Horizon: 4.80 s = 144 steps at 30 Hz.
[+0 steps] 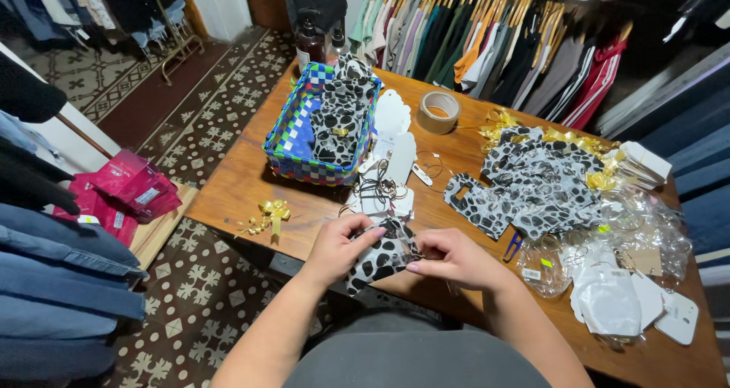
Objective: The person assembles keychains by attaching a small patterned fabric pouch to a metal keyring and then securing a cardboard tag. The person repeats this process for several units, placing the finished keychains into a colorful woven basket on the table.
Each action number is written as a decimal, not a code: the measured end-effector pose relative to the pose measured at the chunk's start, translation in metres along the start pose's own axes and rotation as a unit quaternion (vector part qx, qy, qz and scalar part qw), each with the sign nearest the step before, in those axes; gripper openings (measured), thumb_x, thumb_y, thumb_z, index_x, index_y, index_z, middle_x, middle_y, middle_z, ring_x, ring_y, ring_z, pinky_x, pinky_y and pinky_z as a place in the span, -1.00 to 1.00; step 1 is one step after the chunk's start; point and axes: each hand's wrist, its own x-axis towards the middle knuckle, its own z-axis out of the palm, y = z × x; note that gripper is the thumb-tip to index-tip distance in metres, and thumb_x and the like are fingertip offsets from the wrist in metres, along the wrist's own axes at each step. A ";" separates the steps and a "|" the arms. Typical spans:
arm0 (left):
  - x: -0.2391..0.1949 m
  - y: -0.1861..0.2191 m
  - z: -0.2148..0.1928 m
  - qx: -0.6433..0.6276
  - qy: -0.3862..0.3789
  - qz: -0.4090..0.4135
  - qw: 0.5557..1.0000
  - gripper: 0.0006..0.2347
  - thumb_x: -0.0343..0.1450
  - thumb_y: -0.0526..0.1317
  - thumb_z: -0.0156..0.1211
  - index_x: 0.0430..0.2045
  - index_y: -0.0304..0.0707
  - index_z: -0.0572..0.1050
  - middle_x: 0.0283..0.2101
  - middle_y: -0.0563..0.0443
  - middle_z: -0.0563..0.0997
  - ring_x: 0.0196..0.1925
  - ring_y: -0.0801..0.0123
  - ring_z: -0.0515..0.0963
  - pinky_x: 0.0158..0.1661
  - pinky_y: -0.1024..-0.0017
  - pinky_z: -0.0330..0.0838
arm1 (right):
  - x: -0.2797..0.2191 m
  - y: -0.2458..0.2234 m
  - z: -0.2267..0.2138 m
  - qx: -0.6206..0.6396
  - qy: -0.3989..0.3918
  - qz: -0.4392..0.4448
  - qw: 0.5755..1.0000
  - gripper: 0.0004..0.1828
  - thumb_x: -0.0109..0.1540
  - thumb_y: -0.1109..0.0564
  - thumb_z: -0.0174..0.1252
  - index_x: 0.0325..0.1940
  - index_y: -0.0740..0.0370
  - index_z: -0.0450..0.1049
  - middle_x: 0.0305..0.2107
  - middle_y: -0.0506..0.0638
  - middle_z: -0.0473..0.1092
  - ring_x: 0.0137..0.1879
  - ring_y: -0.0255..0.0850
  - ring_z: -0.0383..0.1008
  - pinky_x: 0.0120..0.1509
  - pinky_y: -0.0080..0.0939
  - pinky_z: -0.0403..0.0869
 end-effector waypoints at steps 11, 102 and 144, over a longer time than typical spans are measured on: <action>0.001 -0.019 -0.021 0.005 0.056 0.004 0.998 -0.86 0.38 -0.16 0.40 -0.59 -0.11 0.65 -0.80 0.11 0.35 -0.58 0.57 0.33 -0.47 0.58 0.31 | 0.032 0.002 -0.007 -0.051 0.085 0.001 0.995 -0.69 0.23 0.02 0.32 -0.43 0.16 0.35 -0.58 -0.05 0.25 -0.42 -0.18 0.31 -0.24 -0.18 0.36; -0.019 0.011 0.017 0.174 0.055 0.010 0.983 -0.89 0.31 -0.32 0.16 -0.40 -0.04 0.58 -0.43 0.22 0.61 -0.39 0.54 0.56 -0.44 0.52 0.40 | 0.011 0.003 0.031 -0.396 -0.014 -0.133 0.908 -0.92 0.27 0.13 0.11 -0.34 0.04 0.43 -0.42 -0.11 0.38 -0.31 -0.09 0.34 -0.27 -0.08 0.19; 0.017 0.011 0.021 0.181 -0.001 0.203 0.962 -0.50 0.36 -0.08 0.30 0.18 -0.22 0.36 0.02 -0.17 0.45 0.11 -0.04 0.52 0.12 0.07 0.41 | 0.009 0.030 -0.055 0.243 0.117 0.140 0.953 -0.70 0.19 0.28 0.25 0.01 0.34 0.50 -0.48 0.10 0.55 -0.39 -0.34 0.41 -0.29 -0.41 0.32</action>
